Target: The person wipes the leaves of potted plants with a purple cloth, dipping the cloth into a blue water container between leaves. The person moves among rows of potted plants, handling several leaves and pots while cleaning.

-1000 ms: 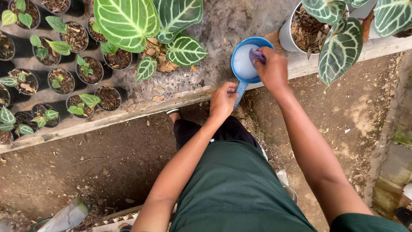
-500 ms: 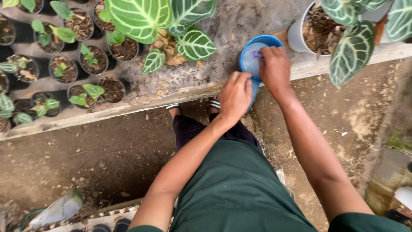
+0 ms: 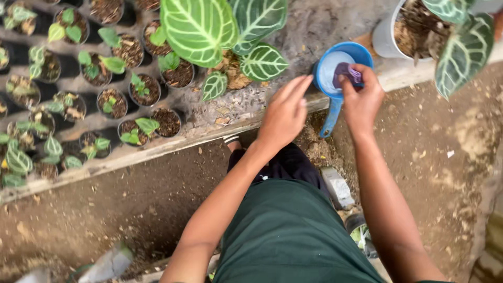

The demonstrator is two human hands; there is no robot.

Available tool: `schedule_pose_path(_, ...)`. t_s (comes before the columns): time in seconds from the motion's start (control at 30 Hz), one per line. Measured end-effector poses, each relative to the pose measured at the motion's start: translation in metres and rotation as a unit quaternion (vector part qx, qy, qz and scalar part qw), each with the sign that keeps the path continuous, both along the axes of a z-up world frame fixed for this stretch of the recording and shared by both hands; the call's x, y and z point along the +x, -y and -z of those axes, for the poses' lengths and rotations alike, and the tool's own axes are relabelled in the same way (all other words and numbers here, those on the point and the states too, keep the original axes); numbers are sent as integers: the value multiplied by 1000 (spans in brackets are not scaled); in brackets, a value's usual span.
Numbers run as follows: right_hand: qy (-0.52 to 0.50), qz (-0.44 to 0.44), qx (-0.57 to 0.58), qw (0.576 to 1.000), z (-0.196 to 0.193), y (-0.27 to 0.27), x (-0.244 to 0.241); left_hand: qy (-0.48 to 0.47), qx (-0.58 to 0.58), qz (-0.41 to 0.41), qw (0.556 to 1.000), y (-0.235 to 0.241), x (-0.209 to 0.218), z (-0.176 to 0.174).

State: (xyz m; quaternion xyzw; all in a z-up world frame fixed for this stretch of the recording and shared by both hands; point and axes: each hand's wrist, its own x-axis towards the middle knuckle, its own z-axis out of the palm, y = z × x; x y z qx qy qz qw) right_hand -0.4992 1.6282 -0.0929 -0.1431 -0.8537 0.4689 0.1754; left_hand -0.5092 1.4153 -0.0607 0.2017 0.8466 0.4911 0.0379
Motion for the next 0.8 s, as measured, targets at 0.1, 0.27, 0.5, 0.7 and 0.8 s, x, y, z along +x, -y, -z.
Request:
schedule_pose_path(0.1, -45, 4, 245, 968, 0, 9, 3, -79, -100, 82, 988, -45, -22, -3)
schedule_pose_path(0.27, 58, 71, -29, 995, -22, 13, 2, -55, -4, 88, 995, -16, -11, -16)
schedule_pose_path(0.5, 80, -21, -342, 936, -55, 110, 20, 41, -30, -274, 960, 152, -15, -2)
schedule_pose_path(0.7, 123, -60, -348, 928, -41, 196, -14, 351, 135, -175, 910, 193, -66, 74)
schedule_pose_path(0.8, 111, -45, -291, 949, -32, 218, -29, 391, 256, -124, 875, 183, -73, 104)
